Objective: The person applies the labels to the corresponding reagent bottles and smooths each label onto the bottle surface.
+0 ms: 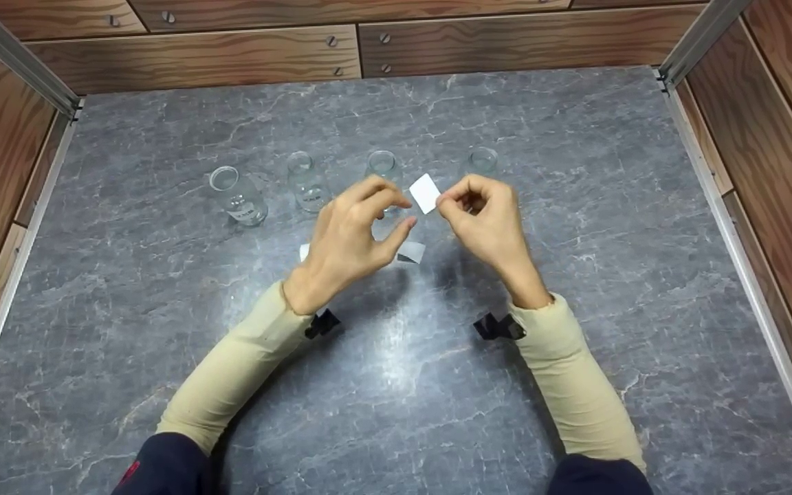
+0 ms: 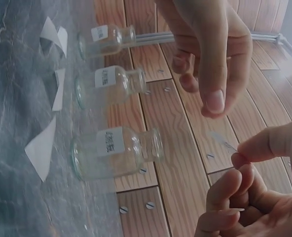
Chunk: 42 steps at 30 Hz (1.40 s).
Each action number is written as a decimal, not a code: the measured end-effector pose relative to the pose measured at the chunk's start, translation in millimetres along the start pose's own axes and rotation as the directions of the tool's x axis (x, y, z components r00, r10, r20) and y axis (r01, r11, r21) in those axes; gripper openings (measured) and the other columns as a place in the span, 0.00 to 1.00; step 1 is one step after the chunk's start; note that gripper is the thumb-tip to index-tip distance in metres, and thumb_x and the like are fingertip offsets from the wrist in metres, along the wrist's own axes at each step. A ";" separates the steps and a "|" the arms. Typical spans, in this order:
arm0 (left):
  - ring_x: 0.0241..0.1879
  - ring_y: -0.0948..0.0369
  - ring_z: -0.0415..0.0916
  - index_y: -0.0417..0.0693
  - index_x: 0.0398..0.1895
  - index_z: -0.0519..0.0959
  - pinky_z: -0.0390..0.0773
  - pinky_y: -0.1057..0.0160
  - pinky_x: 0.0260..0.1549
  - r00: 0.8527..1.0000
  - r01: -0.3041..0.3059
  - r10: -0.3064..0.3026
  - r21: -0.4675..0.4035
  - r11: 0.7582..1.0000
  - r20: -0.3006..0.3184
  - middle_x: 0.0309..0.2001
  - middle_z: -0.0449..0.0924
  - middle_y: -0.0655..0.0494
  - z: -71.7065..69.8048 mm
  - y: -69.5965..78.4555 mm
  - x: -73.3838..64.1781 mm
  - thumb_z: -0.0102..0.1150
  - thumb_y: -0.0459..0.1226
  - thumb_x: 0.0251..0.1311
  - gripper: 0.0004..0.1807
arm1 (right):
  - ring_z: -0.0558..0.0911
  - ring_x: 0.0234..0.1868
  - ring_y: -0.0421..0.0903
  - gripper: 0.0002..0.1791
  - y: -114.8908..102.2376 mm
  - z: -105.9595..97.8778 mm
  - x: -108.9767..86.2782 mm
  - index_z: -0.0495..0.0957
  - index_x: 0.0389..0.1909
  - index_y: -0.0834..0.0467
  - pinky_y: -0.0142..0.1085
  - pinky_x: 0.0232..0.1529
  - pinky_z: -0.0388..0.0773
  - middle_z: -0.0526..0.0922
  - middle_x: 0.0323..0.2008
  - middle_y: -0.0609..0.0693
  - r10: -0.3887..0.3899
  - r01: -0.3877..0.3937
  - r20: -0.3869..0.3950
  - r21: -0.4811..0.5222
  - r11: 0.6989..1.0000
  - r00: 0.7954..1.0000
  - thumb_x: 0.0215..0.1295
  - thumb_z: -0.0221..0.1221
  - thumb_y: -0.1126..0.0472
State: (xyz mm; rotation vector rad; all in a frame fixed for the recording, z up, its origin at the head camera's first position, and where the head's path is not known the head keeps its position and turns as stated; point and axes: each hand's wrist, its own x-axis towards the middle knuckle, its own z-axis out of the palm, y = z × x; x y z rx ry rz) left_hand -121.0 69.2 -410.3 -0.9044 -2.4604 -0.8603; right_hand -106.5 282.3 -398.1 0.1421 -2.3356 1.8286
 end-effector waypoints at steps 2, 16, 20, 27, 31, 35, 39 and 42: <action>0.38 0.63 0.81 0.53 0.45 0.88 0.81 0.69 0.30 1.000 -0.016 0.016 0.018 1.000 -0.015 0.47 0.85 0.61 2.2 1.2 -0.3 0.71 0.44 0.67 0.08 | 0.72 0.19 0.40 0.07 -0.1 2.0 -0.4 0.83 0.31 0.75 0.29 0.18 0.64 0.80 0.21 0.47 0.009 -0.009 -0.005 0.011 1.000 1.000 0.66 0.58 0.79; 0.40 0.64 0.82 0.53 0.42 0.89 0.82 0.70 0.31 0.997 -0.043 0.046 0.046 0.998 -0.063 0.47 0.86 0.61 7.9 0.8 -1.1 0.72 0.48 0.67 0.11 | 0.75 0.22 0.39 0.06 -0.8 12.6 -2.4 0.84 0.32 0.74 0.28 0.24 0.72 0.84 0.25 0.46 0.023 -0.023 0.006 0.034 0.999 1.000 0.65 0.58 0.79; 0.38 0.64 0.81 0.54 0.40 0.89 0.81 0.70 0.29 0.995 -0.046 0.049 0.043 0.998 -0.082 0.46 0.86 0.62 9.3 0.2 -1.0 0.73 0.48 0.66 0.09 | 0.74 0.22 0.39 0.06 -1.0 13.9 -2.8 0.84 0.32 0.75 0.28 0.23 0.71 0.82 0.24 0.46 0.025 -0.026 0.016 0.039 0.999 1.000 0.66 0.58 0.79; 0.36 0.64 0.82 0.53 0.38 0.89 0.81 0.70 0.27 0.993 -0.060 0.063 0.034 0.998 -0.100 0.44 0.87 0.61 10.5 0.4 -2.2 0.72 0.43 0.66 0.05 | 0.76 0.23 0.40 0.06 0.5 14.1 -3.8 0.83 0.33 0.74 0.30 0.26 0.75 0.83 0.27 0.49 0.035 -0.035 0.057 0.012 0.999 0.998 0.68 0.59 0.78; 0.34 0.64 0.82 0.52 0.37 0.90 0.81 0.71 0.26 0.992 -0.069 0.072 0.036 0.997 -0.101 0.43 0.87 0.60 11.4 0.3 -3.0 0.71 0.40 0.66 0.03 | 0.77 0.24 0.42 0.05 1.4 13.9 -4.0 0.83 0.34 0.73 0.31 0.26 0.76 0.84 0.28 0.51 0.036 -0.036 0.077 -0.001 0.999 0.996 0.70 0.60 0.76; 0.34 0.64 0.82 0.52 0.37 0.90 0.80 0.71 0.26 0.992 -0.070 0.075 0.055 0.996 -0.097 0.43 0.88 0.61 12.4 0.0 -3.3 0.70 0.39 0.67 0.03 | 0.77 0.23 0.42 0.05 2.1 13.8 -4.0 0.84 0.35 0.73 0.30 0.26 0.76 0.84 0.28 0.49 0.038 -0.037 0.084 -0.012 0.999 0.996 0.70 0.60 0.75; 0.33 0.65 0.82 0.52 0.36 0.90 0.80 0.71 0.25 0.992 -0.071 0.078 0.070 0.995 -0.100 0.42 0.88 0.61 13.1 0.0 -3.3 0.69 0.39 0.67 0.04 | 0.77 0.23 0.44 0.05 2.0 13.8 -3.8 0.84 0.34 0.72 0.29 0.25 0.75 0.83 0.27 0.47 0.040 -0.039 0.084 -0.010 0.999 0.996 0.70 0.61 0.74; 0.32 0.65 0.81 0.51 0.36 0.90 0.80 0.71 0.25 0.991 -0.074 0.081 0.072 0.995 -0.103 0.42 0.88 0.61 13.4 -0.8 -3.1 0.69 0.39 0.67 0.04 | 0.76 0.22 0.43 0.07 1.2 13.2 -3.7 0.83 0.33 0.72 0.30 0.23 0.74 0.82 0.26 0.47 0.040 -0.040 0.082 0.002 0.999 0.996 0.71 0.64 0.72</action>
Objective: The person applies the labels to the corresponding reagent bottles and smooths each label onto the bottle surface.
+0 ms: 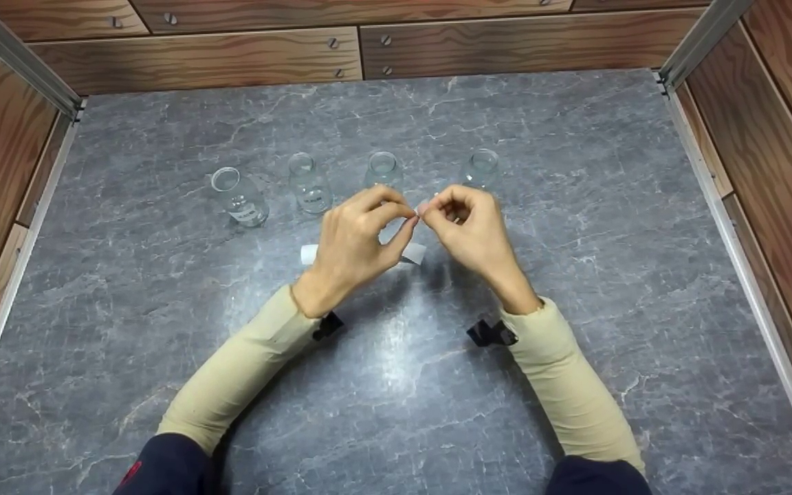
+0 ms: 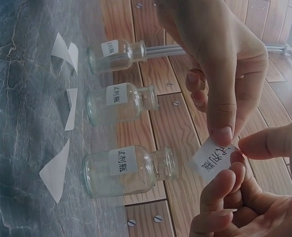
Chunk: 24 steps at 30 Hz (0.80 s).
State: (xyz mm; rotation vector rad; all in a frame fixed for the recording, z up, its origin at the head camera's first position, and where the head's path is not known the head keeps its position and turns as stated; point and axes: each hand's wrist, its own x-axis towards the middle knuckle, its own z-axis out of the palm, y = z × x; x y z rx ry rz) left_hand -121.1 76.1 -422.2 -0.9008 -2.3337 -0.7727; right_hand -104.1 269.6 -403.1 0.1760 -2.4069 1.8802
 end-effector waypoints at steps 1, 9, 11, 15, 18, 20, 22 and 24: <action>0.32 0.65 0.81 0.50 0.35 0.90 0.79 0.72 0.24 1.000 0.000 0.000 -0.001 1.000 0.000 0.42 0.88 0.60 -0.3 -0.3 0.2 0.69 0.38 0.67 0.04 | 0.75 0.21 0.43 0.07 -0.2 -0.3 0.0 0.83 0.33 0.72 0.29 0.22 0.72 0.81 0.25 0.47 -0.001 0.001 -0.002 0.004 1.000 1.000 0.71 0.64 0.71; 0.32 0.64 0.82 0.49 0.36 0.89 0.80 0.71 0.24 1.000 0.013 -0.014 -0.053 0.999 -0.016 0.42 0.87 0.59 -1.8 -6.0 1.7 0.69 0.38 0.67 0.03 | 0.75 0.22 0.42 0.09 -2.0 -5.3 0.7 0.83 0.34 0.73 0.29 0.22 0.71 0.82 0.25 0.50 -0.013 0.014 -0.033 0.017 1.000 0.999 0.71 0.66 0.70; 0.33 0.63 0.83 0.48 0.36 0.88 0.81 0.70 0.25 0.999 0.019 -0.021 -0.075 0.997 -0.025 0.41 0.87 0.59 -2.4 -7.9 2.2 0.70 0.37 0.67 0.03 | 0.76 0.22 0.43 0.09 -2.5 -7.0 1.3 0.83 0.34 0.74 0.29 0.23 0.72 0.82 0.26 0.52 -0.016 0.016 -0.037 0.021 1.000 0.999 0.71 0.66 0.70; 0.32 0.63 0.84 0.47 0.36 0.88 0.82 0.69 0.26 0.998 0.038 -0.044 -0.145 0.989 -0.038 0.40 0.87 0.58 -4.4 -11.9 4.4 0.70 0.37 0.67 0.03 | 0.76 0.23 0.44 0.09 -3.5 -10.3 1.7 0.84 0.36 0.73 0.29 0.23 0.72 0.82 0.26 0.53 -0.022 0.022 -0.043 0.011 1.000 0.999 0.72 0.66 0.68; 0.29 0.63 0.82 0.47 0.37 0.90 0.79 0.69 0.25 0.997 0.066 -0.075 -0.224 0.972 -0.031 0.39 0.87 0.57 -6.3 -14.5 6.4 0.70 0.37 0.67 0.03 | 0.76 0.23 0.44 0.09 -3.4 -12.2 2.1 0.85 0.38 0.72 0.29 0.24 0.73 0.83 0.28 0.50 -0.027 0.027 -0.045 0.002 1.000 0.999 0.72 0.67 0.67; 0.27 0.64 0.80 0.46 0.37 0.90 0.77 0.70 0.25 0.995 0.092 -0.101 -0.279 0.956 -0.019 0.39 0.88 0.56 -7.4 -16.0 7.4 0.70 0.37 0.67 0.04 | 0.77 0.23 0.43 0.09 -3.0 -12.7 2.4 0.85 0.39 0.72 0.29 0.24 0.74 0.84 0.28 0.48 -0.029 0.028 -0.046 -0.004 1.000 0.999 0.72 0.67 0.67; 0.26 0.63 0.78 0.46 0.38 0.91 0.75 0.71 0.25 0.992 0.119 -0.128 -0.320 0.940 -0.007 0.40 0.88 0.56 -8.6 -17.0 8.4 0.70 0.37 0.67 0.05 | 0.77 0.23 0.42 0.09 -2.1 -12.9 3.0 0.85 0.40 0.72 0.29 0.24 0.75 0.85 0.29 0.48 -0.028 0.028 -0.048 -0.010 1.000 0.998 0.71 0.67 0.67; 0.26 0.63 0.78 0.46 0.38 0.91 0.75 0.72 0.25 0.988 0.144 -0.152 -0.353 0.924 0.006 0.40 0.88 0.56 -9.7 -17.9 9.4 0.70 0.37 0.67 0.05 | 0.77 0.23 0.40 0.08 -1.2 -13.0 3.8 0.86 0.42 0.72 0.28 0.24 0.74 0.85 0.30 0.47 -0.027 0.026 -0.055 -0.017 1.000 0.998 0.71 0.67 0.68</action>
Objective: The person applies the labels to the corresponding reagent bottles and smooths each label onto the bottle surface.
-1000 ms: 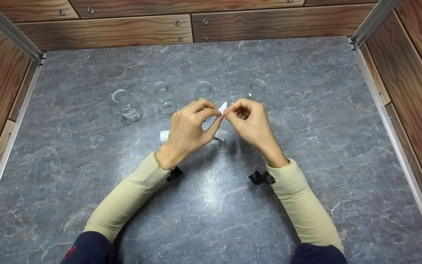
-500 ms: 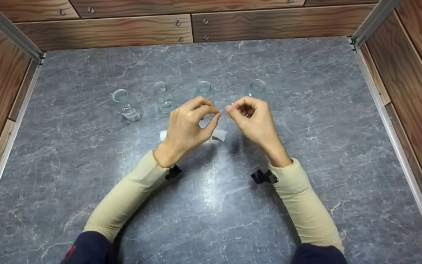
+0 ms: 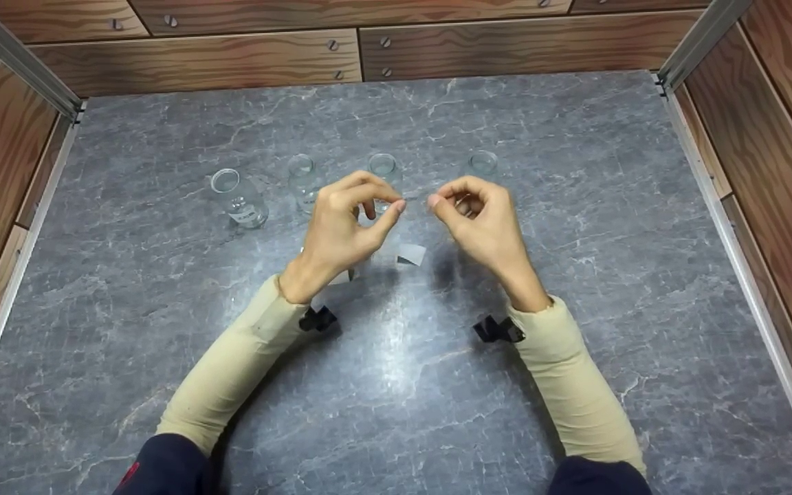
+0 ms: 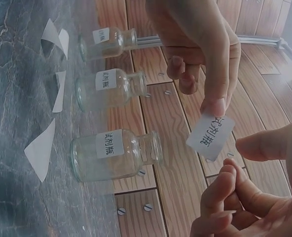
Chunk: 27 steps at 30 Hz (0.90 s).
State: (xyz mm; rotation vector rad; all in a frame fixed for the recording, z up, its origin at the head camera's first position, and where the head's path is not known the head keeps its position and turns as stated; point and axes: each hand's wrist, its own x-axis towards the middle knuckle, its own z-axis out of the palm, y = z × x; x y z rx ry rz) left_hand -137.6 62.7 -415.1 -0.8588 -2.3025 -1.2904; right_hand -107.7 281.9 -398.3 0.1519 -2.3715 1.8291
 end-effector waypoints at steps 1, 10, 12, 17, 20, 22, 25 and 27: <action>0.26 0.63 0.77 0.46 0.38 0.91 0.75 0.72 0.25 1.000 0.012 -0.012 -0.020 1.000 0.002 0.40 0.88 0.56 -0.4 -0.3 0.4 0.70 0.37 0.67 0.05 | 0.77 0.23 0.39 0.08 0.5 0.1 0.4 0.86 0.42 0.72 0.28 0.23 0.74 0.85 0.29 0.46 0.001 -0.001 -0.002 -0.005 1.000 1.000 0.71 0.67 0.68; 0.25 0.64 0.77 0.43 0.38 0.92 0.80 0.65 0.27 0.995 0.088 -0.076 -0.246 0.965 0.056 0.41 0.90 0.52 -2.3 -3.2 3.0 0.70 0.36 0.68 0.05 | 0.76 0.22 0.35 0.11 2.2 0.4 1.3 0.87 0.46 0.69 0.27 0.21 0.71 0.84 0.29 0.44 0.027 -0.026 0.027 -0.064 0.998 0.999 0.70 0.70 0.65; 0.25 0.64 0.77 0.43 0.39 0.92 0.79 0.67 0.26 0.994 0.106 -0.092 -0.279 0.954 0.063 0.41 0.90 0.52 -2.5 -3.5 3.1 0.70 0.36 0.69 0.06 | 0.75 0.22 0.35 0.11 2.0 0.5 1.2 0.87 0.47 0.69 0.27 0.21 0.71 0.85 0.29 0.44 0.040 -0.037 0.033 -0.075 0.996 0.999 0.70 0.70 0.65; 0.25 0.64 0.78 0.42 0.40 0.91 0.81 0.67 0.27 0.990 0.138 -0.118 -0.345 0.929 0.078 0.41 0.89 0.51 -1.2 -5.1 2.7 0.70 0.37 0.69 0.07 | 0.78 0.24 0.36 0.11 2.2 0.9 0.3 0.87 0.47 0.69 0.27 0.23 0.74 0.86 0.29 0.44 0.045 -0.042 0.034 -0.079 0.996 0.998 0.71 0.69 0.65; 0.26 0.63 0.78 0.42 0.40 0.91 0.81 0.67 0.29 0.987 0.157 -0.134 -0.377 0.913 0.087 0.41 0.90 0.50 0.1 -6.5 2.6 0.71 0.37 0.69 0.07 | 0.78 0.25 0.37 0.09 1.6 2.4 0.0 0.87 0.45 0.70 0.27 0.24 0.75 0.86 0.29 0.47 0.029 -0.028 0.020 -0.049 0.998 0.999 0.71 0.68 0.67; 0.26 0.64 0.78 0.42 0.40 0.92 0.81 0.67 0.29 0.985 0.173 -0.148 -0.396 0.902 0.094 0.41 0.90 0.51 0.7 -7.3 2.7 0.71 0.38 0.69 0.07 | 0.78 0.24 0.38 0.07 1.1 3.4 -0.1 0.88 0.43 0.70 0.27 0.23 0.75 0.86 0.28 0.52 0.016 -0.016 0.008 -0.019 1.000 1.000 0.71 0.68 0.69; 0.26 0.65 0.78 0.42 0.40 0.91 0.81 0.68 0.29 0.982 0.189 -0.163 -0.405 0.894 0.098 0.41 0.90 0.50 1.5 -7.6 3.0 0.72 0.37 0.68 0.07 | 0.76 0.23 0.39 0.05 1.4 3.9 0.4 0.87 0.41 0.72 0.28 0.21 0.73 0.84 0.26 0.55 0.001 -0.001 -0.007 0.016 1.000 1.000 0.70 0.67 0.72; 0.25 0.65 0.77 0.42 0.40 0.91 0.81 0.68 0.28 0.982 0.190 -0.167 -0.393 0.900 0.093 0.41 0.90 0.50 1.7 -7.3 3.1 0.72 0.36 0.68 0.06 | 0.76 0.22 0.40 0.04 1.9 3.4 1.1 0.87 0.41 0.73 0.28 0.21 0.73 0.83 0.26 0.55 -0.010 0.011 -0.005 0.035 0.999 1.000 0.70 0.66 0.74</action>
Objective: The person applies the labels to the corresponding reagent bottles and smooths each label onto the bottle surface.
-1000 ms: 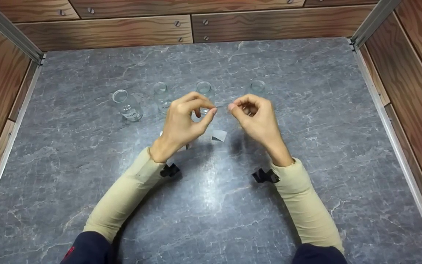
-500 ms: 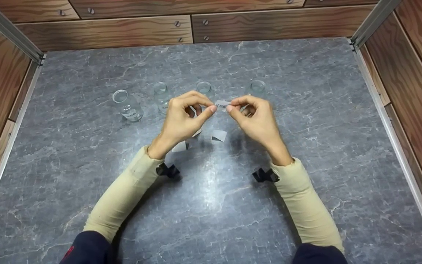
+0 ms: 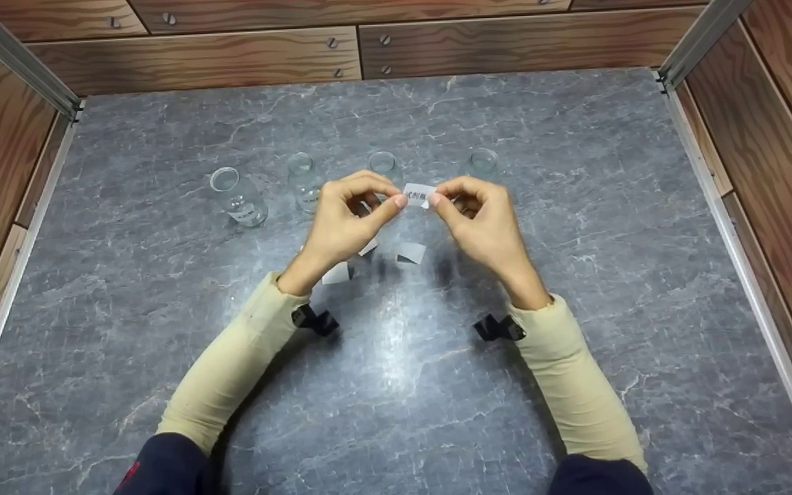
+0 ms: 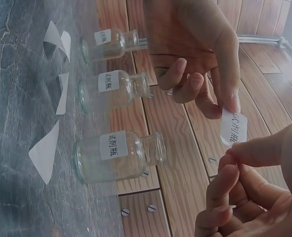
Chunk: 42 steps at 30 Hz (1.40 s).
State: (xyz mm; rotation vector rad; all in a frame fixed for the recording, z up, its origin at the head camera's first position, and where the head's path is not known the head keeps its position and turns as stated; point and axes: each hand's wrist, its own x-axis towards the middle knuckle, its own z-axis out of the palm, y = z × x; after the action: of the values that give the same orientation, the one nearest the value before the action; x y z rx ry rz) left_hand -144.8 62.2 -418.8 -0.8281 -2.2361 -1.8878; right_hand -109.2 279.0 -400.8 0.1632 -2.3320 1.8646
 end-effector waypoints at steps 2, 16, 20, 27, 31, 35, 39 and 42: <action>0.25 0.66 0.77 0.41 0.40 0.91 0.80 0.68 0.27 1.000 -0.004 0.004 0.026 1.000 0.000 0.41 0.89 0.51 1.9 0.2 0.9 0.72 0.36 0.67 0.06 | 0.75 0.23 0.40 0.04 1.0 -2.6 -0.6 0.86 0.40 0.74 0.28 0.21 0.73 0.83 0.26 0.52 -0.019 0.019 0.004 0.005 1.000 1.000 0.70 0.65 0.75; 0.25 0.66 0.77 0.42 0.42 0.91 0.76 0.75 0.26 0.991 -0.050 0.015 0.259 0.965 0.136 0.42 0.88 0.51 40.2 -11.7 7.5 0.70 0.35 0.69 0.06 | 0.77 0.23 0.41 0.04 30.1 -37.4 -17.1 0.88 0.41 0.68 0.26 0.22 0.75 0.82 0.26 0.52 -0.080 0.083 0.025 -0.206 0.975 0.996 0.72 0.64 0.72; 0.26 0.68 0.77 0.45 0.42 0.91 0.76 0.78 0.27 0.987 -0.024 -0.027 0.318 0.948 0.156 0.42 0.89 0.54 54.7 -16.9 14.6 0.70 0.36 0.69 0.05 | 0.79 0.23 0.39 0.05 45.4 -49.4 -11.4 0.89 0.43 0.67 0.24 0.23 0.74 0.83 0.26 0.47 -0.069 0.070 0.012 -0.274 0.959 0.998 0.72 0.66 0.70; 0.34 0.62 0.86 0.46 0.41 0.93 0.77 0.80 0.33 0.987 0.055 -0.105 0.357 0.932 0.123 0.41 0.90 0.55 78.2 -33.1 27.5 0.73 0.35 0.65 0.05 | 0.84 0.26 0.33 0.05 67.0 -66.6 3.5 0.90 0.43 0.67 0.21 0.25 0.77 0.89 0.34 0.58 -0.053 0.062 0.034 -0.387 0.920 0.998 0.71 0.68 0.69; 0.37 0.64 0.86 0.52 0.41 0.94 0.77 0.78 0.36 0.985 0.110 -0.157 0.424 0.899 0.076 0.40 0.91 0.59 86.9 -37.7 33.6 0.74 0.39 0.64 0.05 | 0.82 0.27 0.30 0.05 74.6 -72.8 11.7 0.91 0.42 0.66 0.19 0.28 0.77 0.90 0.36 0.62 -0.080 0.091 0.043 -0.433 0.897 0.996 0.70 0.69 0.69; 0.36 0.67 0.85 0.57 0.42 0.94 0.77 0.75 0.35 0.974 0.184 -0.225 0.469 0.864 0.033 0.42 0.92 0.63 92.4 -39.6 38.7 0.75 0.40 0.64 0.05 | 0.78 0.25 0.30 0.04 80.1 -75.5 17.9 0.92 0.41 0.63 0.19 0.29 0.74 0.89 0.32 0.59 -0.124 0.128 0.041 -0.484 0.866 0.991 0.69 0.70 0.67; 0.35 0.70 0.82 0.59 0.42 0.94 0.76 0.76 0.32 0.959 0.239 -0.282 0.493 0.836 0.015 0.43 0.92 0.64 97.7 -43.1 41.0 0.74 0.40 0.64 0.06 | 0.77 0.24 0.31 0.04 86.6 -75.0 20.2 0.93 0.40 0.62 0.19 0.28 0.72 0.90 0.31 0.58 -0.143 0.141 0.037 -0.514 0.846 0.989 0.68 0.72 0.66; 0.35 0.71 0.82 0.60 0.42 0.94 0.76 0.77 0.32 0.954 0.259 -0.301 0.501 0.826 0.003 0.42 0.92 0.64 101.3 -46.3 41.9 0.75 0.40 0.65 0.06 | 0.78 0.25 0.29 0.05 89.9 -74.0 20.6 0.93 0.40 0.62 0.18 0.28 0.71 0.91 0.33 0.59 -0.147 0.139 0.026 -0.525 0.840 0.989 0.67 0.72 0.65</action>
State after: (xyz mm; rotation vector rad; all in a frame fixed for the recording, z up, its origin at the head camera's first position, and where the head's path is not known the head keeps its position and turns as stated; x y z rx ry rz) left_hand -175.0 167.5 -465.4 -0.5183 -2.8386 -1.2595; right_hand -141.9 371.3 -467.2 0.2451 -2.6325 1.0940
